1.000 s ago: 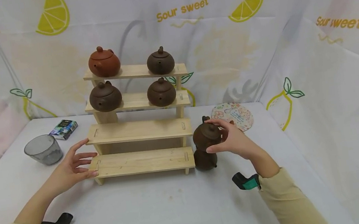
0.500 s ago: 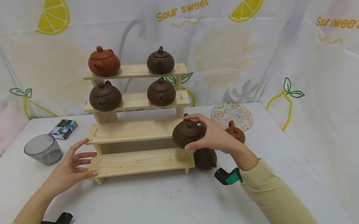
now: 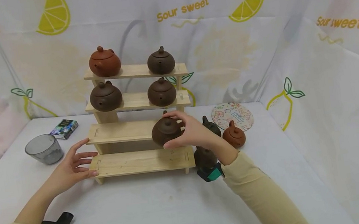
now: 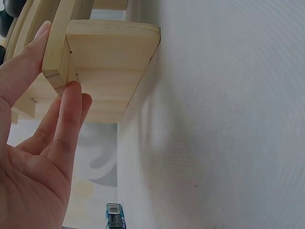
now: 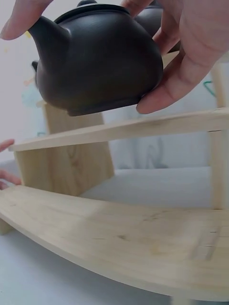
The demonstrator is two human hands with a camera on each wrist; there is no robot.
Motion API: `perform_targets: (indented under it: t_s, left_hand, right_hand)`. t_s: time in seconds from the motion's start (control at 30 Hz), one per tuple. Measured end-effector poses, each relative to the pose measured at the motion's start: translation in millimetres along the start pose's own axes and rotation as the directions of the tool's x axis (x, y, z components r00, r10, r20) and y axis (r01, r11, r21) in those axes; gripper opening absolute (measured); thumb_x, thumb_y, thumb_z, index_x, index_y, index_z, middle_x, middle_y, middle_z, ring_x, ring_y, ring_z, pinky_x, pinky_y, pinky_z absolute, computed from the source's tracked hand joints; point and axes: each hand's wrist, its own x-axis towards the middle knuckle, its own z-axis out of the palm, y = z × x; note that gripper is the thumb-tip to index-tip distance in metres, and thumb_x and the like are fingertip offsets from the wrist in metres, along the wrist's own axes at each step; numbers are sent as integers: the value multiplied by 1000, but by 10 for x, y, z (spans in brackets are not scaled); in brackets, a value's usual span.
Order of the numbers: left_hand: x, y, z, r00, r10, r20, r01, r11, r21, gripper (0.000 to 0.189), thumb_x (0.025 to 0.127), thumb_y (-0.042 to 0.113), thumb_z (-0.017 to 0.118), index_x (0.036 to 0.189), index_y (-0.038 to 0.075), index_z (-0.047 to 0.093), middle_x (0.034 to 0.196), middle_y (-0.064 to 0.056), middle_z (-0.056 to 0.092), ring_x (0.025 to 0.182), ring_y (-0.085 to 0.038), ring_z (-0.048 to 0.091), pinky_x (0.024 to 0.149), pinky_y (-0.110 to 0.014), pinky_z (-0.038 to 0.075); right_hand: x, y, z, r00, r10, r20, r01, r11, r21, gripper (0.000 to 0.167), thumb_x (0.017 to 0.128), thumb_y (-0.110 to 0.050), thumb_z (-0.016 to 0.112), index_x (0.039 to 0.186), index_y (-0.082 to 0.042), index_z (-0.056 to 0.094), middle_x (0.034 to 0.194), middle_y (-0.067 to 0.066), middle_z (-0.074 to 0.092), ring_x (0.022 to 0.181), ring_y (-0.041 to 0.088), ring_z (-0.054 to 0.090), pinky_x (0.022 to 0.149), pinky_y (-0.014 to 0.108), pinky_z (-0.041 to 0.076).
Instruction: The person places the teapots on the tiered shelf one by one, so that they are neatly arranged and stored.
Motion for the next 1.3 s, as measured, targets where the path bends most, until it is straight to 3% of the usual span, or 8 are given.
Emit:
perform_targets:
  t_s: [0.37,0.73,1.3]
  left_hand:
    - [-16,-6,-13,1000,-10,3,10,1000,-12,100,75,15,79,149,25,12,127,-25,49,108,-37,51,77,-21,49]
    - [-8,5,-8,1000,-11,2,11,1000,-8,100,75,15,79,149,24,13,127,-25,50,108,-38,51,77,-21,49]
    - [2,-1,2,1000,-6,-1,6,1000,-21,100,74,13,79,149,24,13,126,-25,50,108,-38,52,77,-21,50]
  right_hand:
    - [309,-51,288,998,-61,23,62,998,-15,77,68,-29,84,134,-18,46,128,1,47,108,21,50,87,35,46]
    - [551,-104,521,998,-54,23,55,998,-41,71,70,-18,82,132,-17,48,123,-2,50,105,20,50,84,32,47]
    - [888,-234,826,1000,-17,13,19,995,-101,78,67,-28,84,134,-20,46,118,-5,51,108,11,46,83,29,46]
